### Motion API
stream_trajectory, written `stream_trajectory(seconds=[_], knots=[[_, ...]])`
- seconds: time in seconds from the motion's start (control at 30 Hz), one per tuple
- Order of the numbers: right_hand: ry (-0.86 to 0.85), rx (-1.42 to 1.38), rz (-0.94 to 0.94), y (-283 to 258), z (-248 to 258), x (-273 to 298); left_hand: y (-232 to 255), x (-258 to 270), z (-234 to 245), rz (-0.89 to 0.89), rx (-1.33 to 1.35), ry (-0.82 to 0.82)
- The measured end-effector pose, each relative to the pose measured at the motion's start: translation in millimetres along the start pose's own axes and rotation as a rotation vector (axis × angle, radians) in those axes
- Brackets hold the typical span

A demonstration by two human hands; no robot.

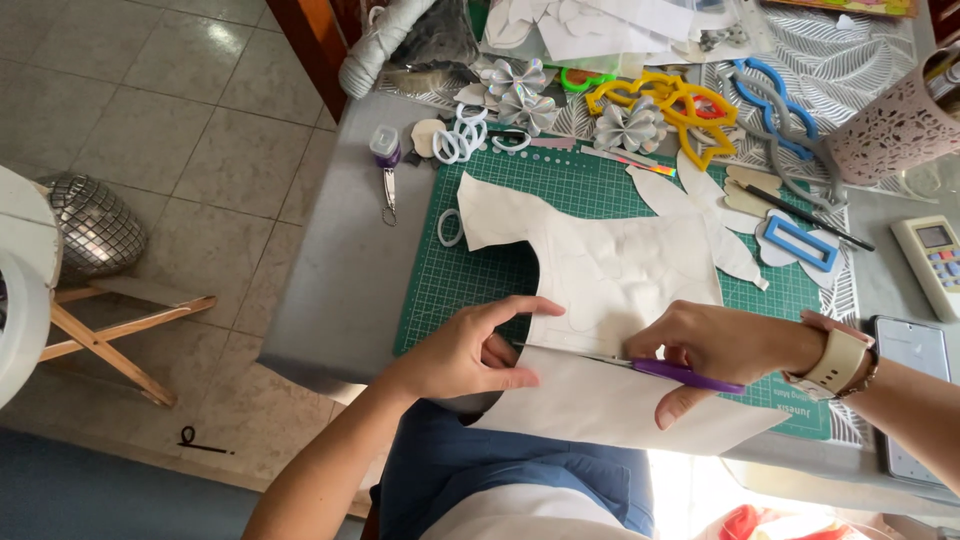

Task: Tracing a template onto a sheet of paper and cutting it out with scissors

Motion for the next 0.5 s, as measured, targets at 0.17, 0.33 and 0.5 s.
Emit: stream_trajectory(seconds=[0.17,0.33,0.5], knots=[[-0.001,-0.057,0.045,-7,-1,-4,-26,-1,1,0.052,0.259,-0.084],[-0.063,-0.085,0.081,-17,-3,-16,-41,-8,-12,0.065,0.265,-0.099],[0.018,-0.19,-0.004,7,-10,-18,-83,-13,-15,-0.049,0.371,-0.035]])
Point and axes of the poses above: each hand's wrist, its own x-axis away from the middle knuckle, its own z-axis out of the back of the hand, y = z × x, the point moved 2 cm from there along -x, towards the middle knuckle, and after that the axes turned 5 degrees about y, right-handed, at the moved point
